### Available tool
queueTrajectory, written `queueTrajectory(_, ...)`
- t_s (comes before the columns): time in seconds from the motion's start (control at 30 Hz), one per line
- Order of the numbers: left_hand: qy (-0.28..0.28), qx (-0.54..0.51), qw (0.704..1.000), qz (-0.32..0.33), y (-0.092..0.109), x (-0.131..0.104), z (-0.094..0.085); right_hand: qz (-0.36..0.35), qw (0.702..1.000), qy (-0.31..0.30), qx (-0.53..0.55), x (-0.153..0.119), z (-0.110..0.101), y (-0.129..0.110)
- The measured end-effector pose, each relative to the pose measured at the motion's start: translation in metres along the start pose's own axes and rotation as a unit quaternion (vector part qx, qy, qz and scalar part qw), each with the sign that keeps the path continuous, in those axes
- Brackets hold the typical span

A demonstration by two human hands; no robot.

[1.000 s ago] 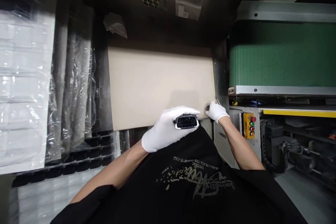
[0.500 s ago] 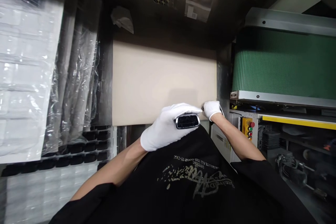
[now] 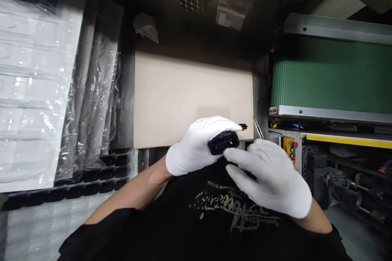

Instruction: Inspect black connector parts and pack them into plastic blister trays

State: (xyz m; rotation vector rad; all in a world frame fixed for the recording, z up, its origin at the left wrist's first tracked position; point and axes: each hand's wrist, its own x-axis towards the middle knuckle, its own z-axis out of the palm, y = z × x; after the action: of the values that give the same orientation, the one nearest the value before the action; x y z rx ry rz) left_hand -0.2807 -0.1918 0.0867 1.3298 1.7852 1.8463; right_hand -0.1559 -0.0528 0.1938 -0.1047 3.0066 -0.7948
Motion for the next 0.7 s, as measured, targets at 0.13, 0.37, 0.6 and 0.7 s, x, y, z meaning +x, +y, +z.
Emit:
queueTrajectory(0.13,-0.001,0.067,0.997,0.038,-0.001,-0.001,-0.001,0.0,0.997,-0.024,-0.069,0.017,0.017,-0.003)
queueTrajectory(0.37,-0.001,0.189,0.979,0.071,-0.005,-0.004,0.0,0.131,0.969,-0.012,0.207,0.018,0.032,-0.001)
queueTrajectory(0.6,0.034,0.096,0.993,0.064,-0.003,-0.005,-0.002,0.215,0.918,0.091,0.32,0.003,0.023,0.01)
queueTrajectory(0.7,0.027,0.096,0.993,0.058,0.001,-0.005,-0.003,0.182,0.946,0.111,0.245,0.004,0.02,0.007)
